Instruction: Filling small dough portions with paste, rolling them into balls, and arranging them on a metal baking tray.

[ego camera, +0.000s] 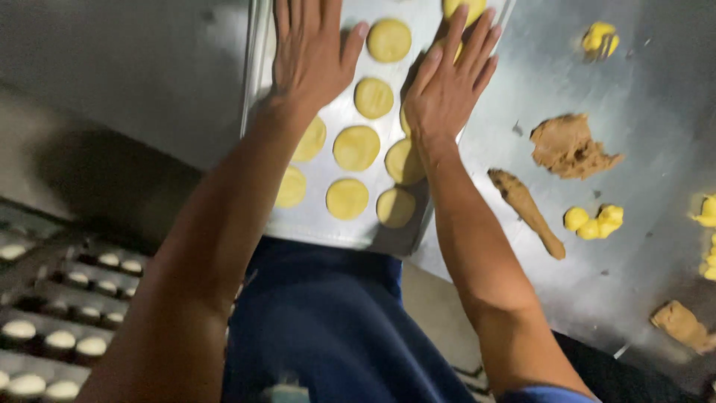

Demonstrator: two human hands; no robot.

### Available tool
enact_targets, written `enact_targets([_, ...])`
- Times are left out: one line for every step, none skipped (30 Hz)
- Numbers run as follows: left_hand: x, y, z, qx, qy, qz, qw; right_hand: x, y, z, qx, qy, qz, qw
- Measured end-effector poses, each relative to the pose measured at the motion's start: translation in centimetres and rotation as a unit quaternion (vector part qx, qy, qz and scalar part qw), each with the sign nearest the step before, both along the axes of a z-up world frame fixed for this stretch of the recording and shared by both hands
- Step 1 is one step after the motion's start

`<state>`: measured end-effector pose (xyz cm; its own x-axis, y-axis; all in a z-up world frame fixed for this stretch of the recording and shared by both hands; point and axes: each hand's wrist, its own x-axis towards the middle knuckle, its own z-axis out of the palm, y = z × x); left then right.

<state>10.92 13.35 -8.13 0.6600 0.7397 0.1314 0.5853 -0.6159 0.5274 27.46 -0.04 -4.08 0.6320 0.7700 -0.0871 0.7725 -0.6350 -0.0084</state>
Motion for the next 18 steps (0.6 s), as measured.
enact_targets([0.1, 1.0, 0.3, 0.036, -0.063, -0.003, 0.997, 0.4, 0.7, -0.3, 0.01, -0.005, 0.004, 1.0])
enact_targets([-0.2, 0.6, 0.5, 0.029, -0.062, -0.005, 0.998, 0.1, 0.2, 0.2, 0.003, -0.004, 0.001, 1.0])
enact_targets([-0.7, 0.0, 0.8, 0.001, -0.013, -0.012, 1.0, -0.3, -0.3, 0.6, -0.001, 0.007, -0.003, 1.0])
enact_targets([-1.0, 0.1, 1.0, -0.019, 0.035, -0.013, 0.999, -0.5, 0.0, 0.9, 0.003, 0.015, 0.001, 1.0])
enact_targets([-1.2, -0.2, 1.1, -0.018, 0.034, -0.007, 0.999, -0.6, -0.2, 0.9, 0.004, 0.015, 0.006, 1.0])
enact_targets([-0.7, 0.4, 1.2, 0.016, 0.02, -0.009, 1.0, -0.2, 0.1, 1.0, 0.011, 0.02, 0.002, 1.0])
enact_targets([-0.2, 1.0, 1.2, 0.049, 0.006, -0.011, 0.999, 0.2, 0.5, 0.9, 0.017, 0.026, -0.003, 1.0])
enact_targets([-0.3, 1.1, 1.4, 0.05, 0.006, -0.01, 0.999, -0.4, 0.9, 1.1, 0.018, 0.026, -0.002, 1.0])
enact_targets([-0.4, 1.2, 1.4, 0.047, 0.017, -0.013, 0.999, -0.9, 1.3, 1.2, 0.038, 0.042, 0.001, 0.998])
enact_targets([-0.3, 0.9, 1.4, 0.041, 0.027, -0.018, 0.999, -1.3, 1.3, 1.4, 0.055, 0.057, 0.002, 0.997])
enact_targets([-0.3, 0.8, 1.5, 0.038, 0.026, -0.019, 0.999, -2.1, 1.9, 1.0, 0.053, 0.056, 0.001, 0.997])
enact_targets([-0.4, 0.7, 1.6, -0.013, 0.046, -0.022, 0.999, -3.1, 2.5, 0.5, 0.071, 0.064, 0.008, 0.995])
enact_targets([-0.6, 0.6, 1.8, -0.065, 0.066, -0.025, 0.995, -4.1, 3.2, 0.1, 0.089, 0.073, 0.016, 0.993])
enact_targets([-0.4, 0.8, 1.6, -0.059, 0.064, -0.025, 0.996, -4.7, 3.8, -0.2, 0.094, 0.07, 0.016, 0.993])
enact_targets([-0.3, 1.0, 1.4, -0.009, 0.045, -0.022, 0.999, -5.3, 4.4, -0.5, 0.086, 0.057, 0.024, 0.994])
enact_targets([-0.4, 0.8, 1.0, 0.036, 0.028, -0.017, 0.999, -6.0, 4.7, -0.8, 0.073, 0.047, 0.034, 0.996])
enact_targets([-0.2, 1.0, 0.9, 0.036, 0.028, -0.014, 0.999, -5.8, 5.2, -0.8, 0.073, 0.047, 0.037, 0.996])
enact_targets([-0.8, 0.7, 0.9, 0.044, 0.031, -0.014, 0.998, -6.3, 5.2, -0.9, 0.048, 0.039, 0.039, 0.997])
